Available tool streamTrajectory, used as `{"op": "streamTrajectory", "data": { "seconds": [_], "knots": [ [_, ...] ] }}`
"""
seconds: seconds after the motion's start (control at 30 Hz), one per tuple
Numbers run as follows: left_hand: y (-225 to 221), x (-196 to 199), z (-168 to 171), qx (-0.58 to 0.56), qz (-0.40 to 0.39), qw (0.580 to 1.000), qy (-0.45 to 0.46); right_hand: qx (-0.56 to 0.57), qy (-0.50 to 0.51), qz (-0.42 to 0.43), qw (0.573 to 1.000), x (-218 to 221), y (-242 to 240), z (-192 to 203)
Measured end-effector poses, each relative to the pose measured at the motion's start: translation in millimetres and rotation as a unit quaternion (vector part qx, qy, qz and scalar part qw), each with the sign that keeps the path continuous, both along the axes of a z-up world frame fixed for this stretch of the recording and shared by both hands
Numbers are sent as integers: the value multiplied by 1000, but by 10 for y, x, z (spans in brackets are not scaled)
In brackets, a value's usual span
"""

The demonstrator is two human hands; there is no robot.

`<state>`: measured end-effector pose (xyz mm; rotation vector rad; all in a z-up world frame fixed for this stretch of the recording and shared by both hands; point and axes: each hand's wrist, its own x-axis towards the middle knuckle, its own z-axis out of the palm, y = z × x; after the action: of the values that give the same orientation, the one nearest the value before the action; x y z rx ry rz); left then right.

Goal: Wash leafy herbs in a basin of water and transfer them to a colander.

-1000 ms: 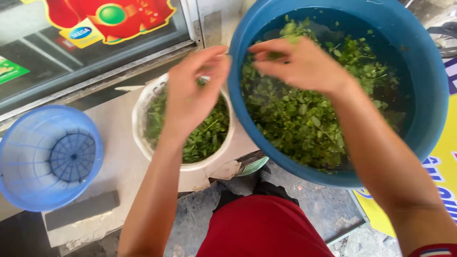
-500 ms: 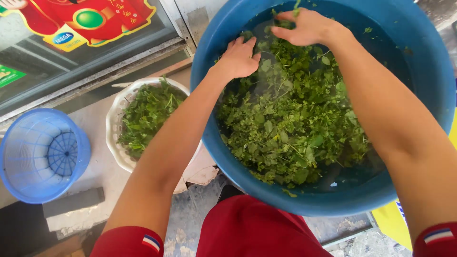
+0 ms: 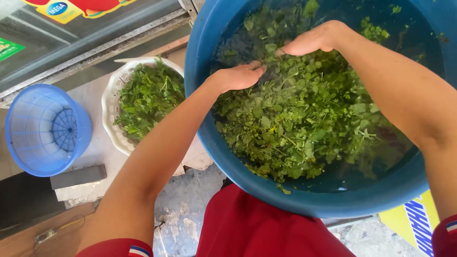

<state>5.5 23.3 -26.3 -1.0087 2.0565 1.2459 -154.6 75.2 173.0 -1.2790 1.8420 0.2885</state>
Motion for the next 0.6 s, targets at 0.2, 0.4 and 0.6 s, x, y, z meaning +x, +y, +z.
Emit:
{"op": "streamTrajectory", "data": {
  "seconds": [0.2, 0.4, 0.6],
  "knots": [
    [141, 35, -166, 64, 8, 998, -16, 44, -35, -60, 997, 62, 271, 262],
    [212, 87, -419, 129, -19, 991, -20, 87, -72, -116, 987, -63, 535, -155],
    [474, 75, -23, 161, -1, 982, -102, 131, -106, -176, 970, -168, 958, -808]
  ]
}}
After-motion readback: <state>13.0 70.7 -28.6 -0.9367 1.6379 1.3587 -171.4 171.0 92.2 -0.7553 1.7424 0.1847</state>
